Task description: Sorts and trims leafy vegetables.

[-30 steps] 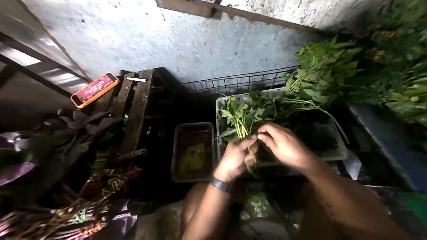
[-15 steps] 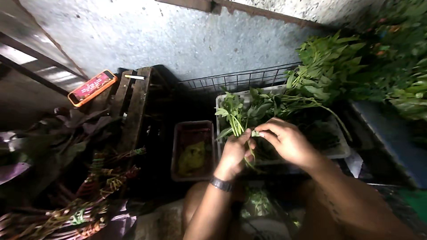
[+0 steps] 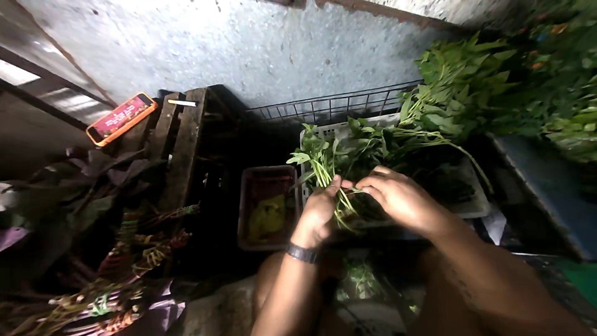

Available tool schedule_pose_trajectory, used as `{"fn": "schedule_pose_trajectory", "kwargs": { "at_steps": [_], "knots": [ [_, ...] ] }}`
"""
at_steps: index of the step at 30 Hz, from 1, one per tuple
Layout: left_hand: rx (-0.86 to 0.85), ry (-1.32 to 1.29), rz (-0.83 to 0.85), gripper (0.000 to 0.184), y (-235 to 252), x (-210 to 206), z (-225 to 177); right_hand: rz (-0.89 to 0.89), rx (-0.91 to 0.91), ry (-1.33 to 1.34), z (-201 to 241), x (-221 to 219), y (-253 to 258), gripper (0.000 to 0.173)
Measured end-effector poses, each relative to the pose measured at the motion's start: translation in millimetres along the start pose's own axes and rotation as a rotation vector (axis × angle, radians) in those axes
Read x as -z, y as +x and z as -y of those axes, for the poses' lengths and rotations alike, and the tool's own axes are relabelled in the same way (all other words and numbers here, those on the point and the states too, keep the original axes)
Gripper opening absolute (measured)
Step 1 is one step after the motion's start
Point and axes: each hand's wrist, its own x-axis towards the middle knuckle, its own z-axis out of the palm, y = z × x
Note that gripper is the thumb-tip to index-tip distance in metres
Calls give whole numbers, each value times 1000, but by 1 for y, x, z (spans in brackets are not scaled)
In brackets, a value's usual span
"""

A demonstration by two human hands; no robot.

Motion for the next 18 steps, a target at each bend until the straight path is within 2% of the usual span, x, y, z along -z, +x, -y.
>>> {"fn": "schedule_pose_trajectory", "kwargs": {
  "at_steps": [7,10,16,18],
  "knots": [
    [-140,-229,27,48,3,-1,-3,25,-115,55,-19,28,-5,21],
    [-173,-270,5,49,4,-2,-3,64,-97,91,-22,31,-7,23],
    [-227,-281,-67,44,4,-3,-8,412,-14,111,-18,32,-13,23],
    [-236,-218,-53,43,3,-1,-8,458,-27,93,-21,32,-13,23]
  ]
}}
